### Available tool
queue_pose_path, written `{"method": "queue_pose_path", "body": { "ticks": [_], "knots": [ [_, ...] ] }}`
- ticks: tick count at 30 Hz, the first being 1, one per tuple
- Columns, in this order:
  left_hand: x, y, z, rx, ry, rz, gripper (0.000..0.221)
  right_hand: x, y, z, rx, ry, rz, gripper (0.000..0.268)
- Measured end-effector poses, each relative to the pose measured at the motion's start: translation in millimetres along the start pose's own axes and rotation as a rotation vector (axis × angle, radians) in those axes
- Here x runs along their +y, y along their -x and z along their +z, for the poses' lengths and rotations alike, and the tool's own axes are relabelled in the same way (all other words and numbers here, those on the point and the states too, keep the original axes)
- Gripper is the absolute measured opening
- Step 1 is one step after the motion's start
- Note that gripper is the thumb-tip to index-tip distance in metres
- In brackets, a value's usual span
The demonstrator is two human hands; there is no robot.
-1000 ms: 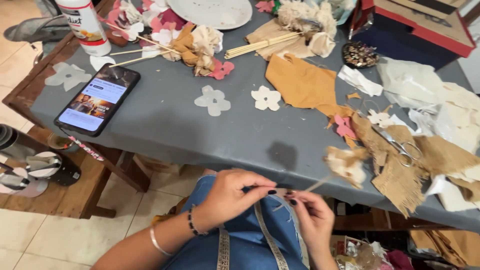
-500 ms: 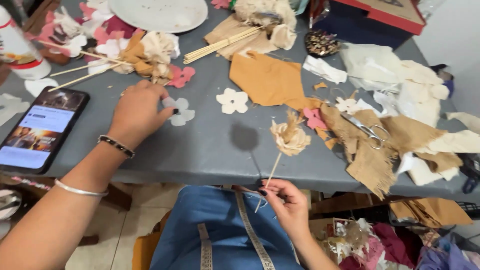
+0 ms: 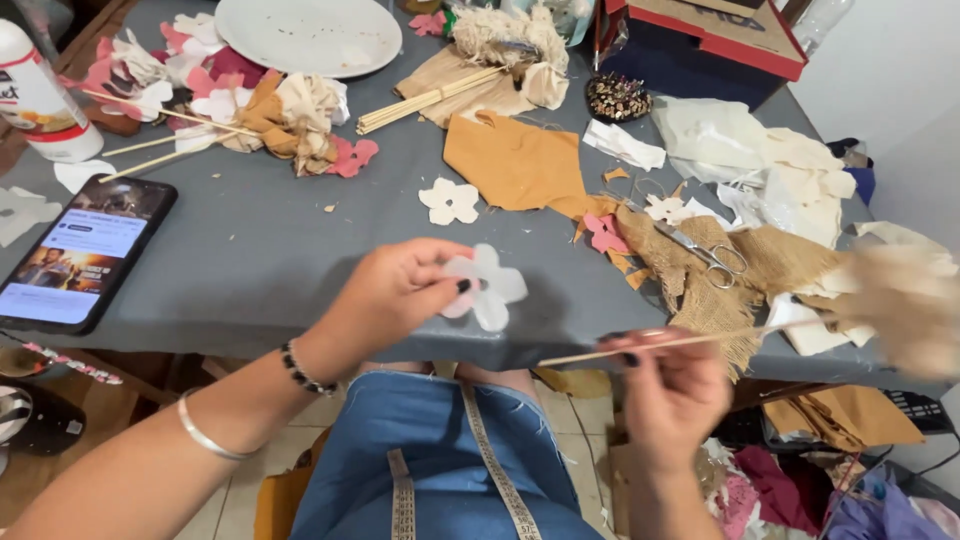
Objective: Assembling decorative flowers using fabric scraps, wooden sticks, and a hot glue gun.
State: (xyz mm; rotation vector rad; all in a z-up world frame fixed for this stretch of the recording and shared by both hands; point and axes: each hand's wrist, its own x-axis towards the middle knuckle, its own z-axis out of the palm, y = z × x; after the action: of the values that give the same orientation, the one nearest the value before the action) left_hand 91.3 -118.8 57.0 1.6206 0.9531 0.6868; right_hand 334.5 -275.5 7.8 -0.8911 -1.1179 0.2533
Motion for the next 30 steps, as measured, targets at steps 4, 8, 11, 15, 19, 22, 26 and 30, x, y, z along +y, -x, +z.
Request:
{"method": "queue_pose_path", "body": {
  "ticks": [4,8,11,15,19,22,26,30],
  "knots": [
    [-3,1,17,-0.104,-0.094,0.064,0.028,-12,-36,7,-0.062,-0.081,-0.234,0.025],
    [-10,5,27,-0.157,0.251,0.077,0.031,-2,-41,33,-0.068,0.076,-0.165,0.023],
    [-15,6,32,-0.156,0.358,0.063,0.025,3,-40,41,-0.142,0.084,-0.141,0.019],
    [-35,-1,40,-0.115,0.480,0.076,0.019,7,-36,39,-0.235,0.132,-0.116,0.017],
    [-46,-1,55,-0.090,0.525,0.097,0.017,-9,-46,41,-0.300,0.190,-0.112,0.010],
    [-42,5,66,-0.104,0.667,0.098,0.018,-16,-53,43,-0.365,0.287,-0.093,0.009],
    [-35,16,81,-0.178,0.768,0.169,0.016,-16,-54,43,-0.549,0.431,-0.019,0.011],
    [-23,35,83,-0.184,0.810,0.110,0.015,14,-32,19,-0.460,0.008,0.136,0.057]
  ]
}}
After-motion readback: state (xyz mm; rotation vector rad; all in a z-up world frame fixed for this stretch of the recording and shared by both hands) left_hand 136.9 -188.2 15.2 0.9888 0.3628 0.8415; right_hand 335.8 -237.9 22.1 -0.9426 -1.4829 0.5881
